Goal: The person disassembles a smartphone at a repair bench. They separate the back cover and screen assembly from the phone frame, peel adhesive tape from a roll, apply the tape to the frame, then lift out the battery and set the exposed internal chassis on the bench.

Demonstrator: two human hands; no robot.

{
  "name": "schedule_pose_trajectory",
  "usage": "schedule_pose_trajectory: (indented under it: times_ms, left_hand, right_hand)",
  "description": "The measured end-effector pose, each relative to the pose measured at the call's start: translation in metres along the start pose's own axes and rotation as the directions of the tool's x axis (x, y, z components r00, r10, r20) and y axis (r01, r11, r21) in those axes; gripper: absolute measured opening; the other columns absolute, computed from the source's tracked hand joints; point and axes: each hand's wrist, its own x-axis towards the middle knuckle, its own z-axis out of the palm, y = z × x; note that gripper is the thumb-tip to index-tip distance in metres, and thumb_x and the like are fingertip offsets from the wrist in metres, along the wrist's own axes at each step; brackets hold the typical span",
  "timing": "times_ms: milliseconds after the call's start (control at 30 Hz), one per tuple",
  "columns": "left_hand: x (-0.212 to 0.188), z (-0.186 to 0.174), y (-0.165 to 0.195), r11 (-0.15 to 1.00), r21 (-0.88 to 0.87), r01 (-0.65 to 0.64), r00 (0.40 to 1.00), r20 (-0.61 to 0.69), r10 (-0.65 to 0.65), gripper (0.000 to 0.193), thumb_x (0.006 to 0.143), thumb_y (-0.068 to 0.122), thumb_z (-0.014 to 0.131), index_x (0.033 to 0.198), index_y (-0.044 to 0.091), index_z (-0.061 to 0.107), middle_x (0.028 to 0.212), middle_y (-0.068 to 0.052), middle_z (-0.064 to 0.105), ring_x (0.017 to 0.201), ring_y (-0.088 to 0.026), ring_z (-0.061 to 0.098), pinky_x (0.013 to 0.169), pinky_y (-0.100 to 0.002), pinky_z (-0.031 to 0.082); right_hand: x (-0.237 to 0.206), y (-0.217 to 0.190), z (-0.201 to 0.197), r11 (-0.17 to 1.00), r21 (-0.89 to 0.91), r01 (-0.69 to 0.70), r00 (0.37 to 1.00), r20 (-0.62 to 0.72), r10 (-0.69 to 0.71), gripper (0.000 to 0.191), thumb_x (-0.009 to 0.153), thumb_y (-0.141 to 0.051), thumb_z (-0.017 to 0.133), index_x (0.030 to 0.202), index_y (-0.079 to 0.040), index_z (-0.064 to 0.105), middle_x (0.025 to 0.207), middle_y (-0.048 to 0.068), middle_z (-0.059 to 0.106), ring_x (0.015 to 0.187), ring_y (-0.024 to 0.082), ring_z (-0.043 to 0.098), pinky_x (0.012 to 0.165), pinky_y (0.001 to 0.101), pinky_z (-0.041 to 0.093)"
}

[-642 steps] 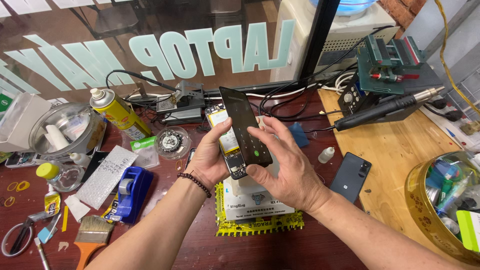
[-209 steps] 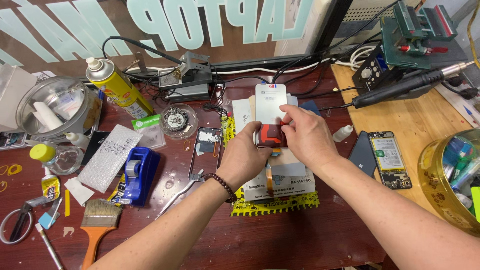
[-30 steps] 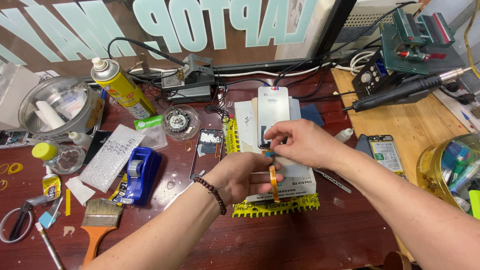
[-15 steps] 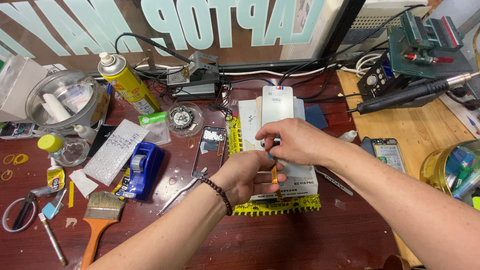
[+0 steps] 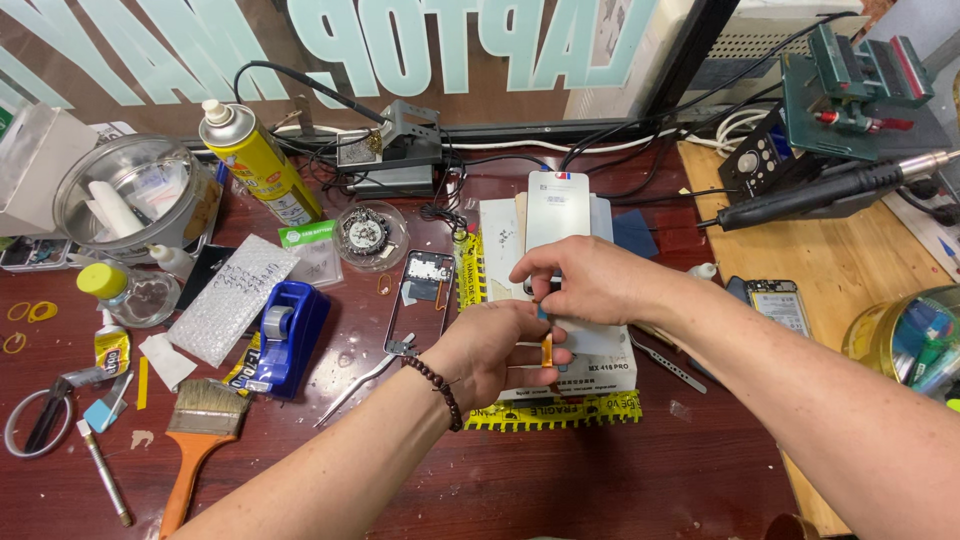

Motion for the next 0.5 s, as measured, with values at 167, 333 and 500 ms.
schedule_pose_trajectory:
  times_ms: [167, 333, 500]
  left_hand:
    - [0.0008, 0.0013, 0.0002, 1.000, -0.012, 0.007, 1.000, 0.001, -0.007, 0.015, 0.100, 0.007, 0.053, 0.114, 0.007, 0.057, 0.102, -0.008, 0.070, 0.087, -0.022, 0.073, 0.068, -0.035, 0.063]
    - [0.0015, 0.0013, -0.0004, 1.000, -0.017, 0.003, 1.000, -0.008, -0.003, 0.014, 0.099, 0.006, 0.053, 0.113, 0.007, 0.057, 0.102, -0.008, 0.070, 0.086, -0.022, 0.073, 0.068, -0.036, 0.063]
    - [0.0025, 0.0002, -0.0007, 1.000, -0.011, 0.004, 1.000, 0.013, -0.003, 0.013, 0.099, 0.007, 0.053, 0.112, 0.006, 0.057, 0.103, -0.008, 0.070, 0.087, -0.022, 0.074, 0.068, -0.036, 0.063]
  right_hand:
    - [0.0067, 0.0057, -0.0042, 0.999, 0.042, 0.010, 0.996, 0.091, -0.013, 0.045, 0.079, -0.004, 0.071, 0.123, -0.012, 0.071, 0.084, 0.000, 0.070, 0.080, 0.012, 0.067, 0.073, 0.0289, 0.056]
    - [0.0085, 0.0075, -0.0067, 0.994, 0.102, -0.035, 0.989, 0.144, 0.020, 0.045, 0.080, -0.005, 0.069, 0.125, -0.011, 0.071, 0.082, -0.001, 0.067, 0.074, 0.010, 0.063, 0.067, 0.0278, 0.054]
    - [0.0070, 0.0083, -0.0063, 0.987, 0.156, -0.036, 0.990, 0.139, 0.014, 0.048, 0.078, -0.004, 0.069, 0.126, -0.010, 0.071, 0.079, -0.001, 0.064, 0.071, 0.008, 0.060, 0.065, 0.0273, 0.052]
